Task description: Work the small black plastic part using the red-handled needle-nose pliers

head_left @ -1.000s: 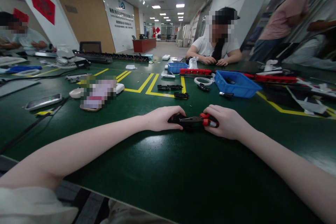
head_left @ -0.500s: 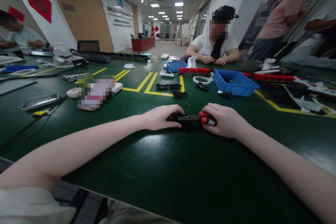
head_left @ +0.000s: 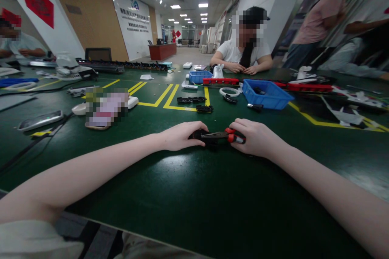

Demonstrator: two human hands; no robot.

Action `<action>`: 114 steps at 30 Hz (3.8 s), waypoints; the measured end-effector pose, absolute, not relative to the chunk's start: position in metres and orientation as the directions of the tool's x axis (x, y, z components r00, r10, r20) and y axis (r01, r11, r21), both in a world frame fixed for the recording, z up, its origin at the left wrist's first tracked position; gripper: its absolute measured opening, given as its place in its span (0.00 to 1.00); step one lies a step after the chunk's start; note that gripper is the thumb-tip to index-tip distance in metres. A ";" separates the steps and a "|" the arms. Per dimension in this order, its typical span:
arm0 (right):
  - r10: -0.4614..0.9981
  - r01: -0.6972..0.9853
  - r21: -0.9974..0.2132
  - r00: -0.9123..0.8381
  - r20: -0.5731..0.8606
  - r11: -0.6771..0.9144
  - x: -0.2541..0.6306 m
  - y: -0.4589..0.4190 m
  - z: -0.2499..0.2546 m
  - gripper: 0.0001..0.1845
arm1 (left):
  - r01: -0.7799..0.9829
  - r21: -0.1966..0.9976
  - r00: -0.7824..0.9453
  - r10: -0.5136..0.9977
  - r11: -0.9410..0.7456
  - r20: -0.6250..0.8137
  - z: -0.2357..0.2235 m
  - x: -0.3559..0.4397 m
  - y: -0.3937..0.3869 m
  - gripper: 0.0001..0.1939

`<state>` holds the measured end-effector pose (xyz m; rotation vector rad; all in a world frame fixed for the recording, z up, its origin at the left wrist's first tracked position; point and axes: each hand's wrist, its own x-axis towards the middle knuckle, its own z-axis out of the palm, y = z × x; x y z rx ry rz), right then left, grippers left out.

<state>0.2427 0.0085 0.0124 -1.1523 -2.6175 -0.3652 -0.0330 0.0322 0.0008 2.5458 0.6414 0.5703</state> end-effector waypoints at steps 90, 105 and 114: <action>0.659 0.762 0.126 -0.620 0.425 0.636 0.248 0.010 0.009 0.16 | 0.592 0.243 0.692 0.639 -0.768 0.336 0.001 -0.030 0.030 0.21; 0.519 0.720 0.294 -0.670 0.531 0.629 0.257 0.016 0.009 0.23 | 0.639 0.177 0.706 0.663 -0.748 0.251 0.007 -0.030 0.027 0.35; 0.514 0.680 0.227 -0.695 0.503 0.697 0.255 0.018 0.008 0.20 | 0.524 0.268 0.749 0.587 -0.808 0.306 0.009 -0.040 0.034 0.35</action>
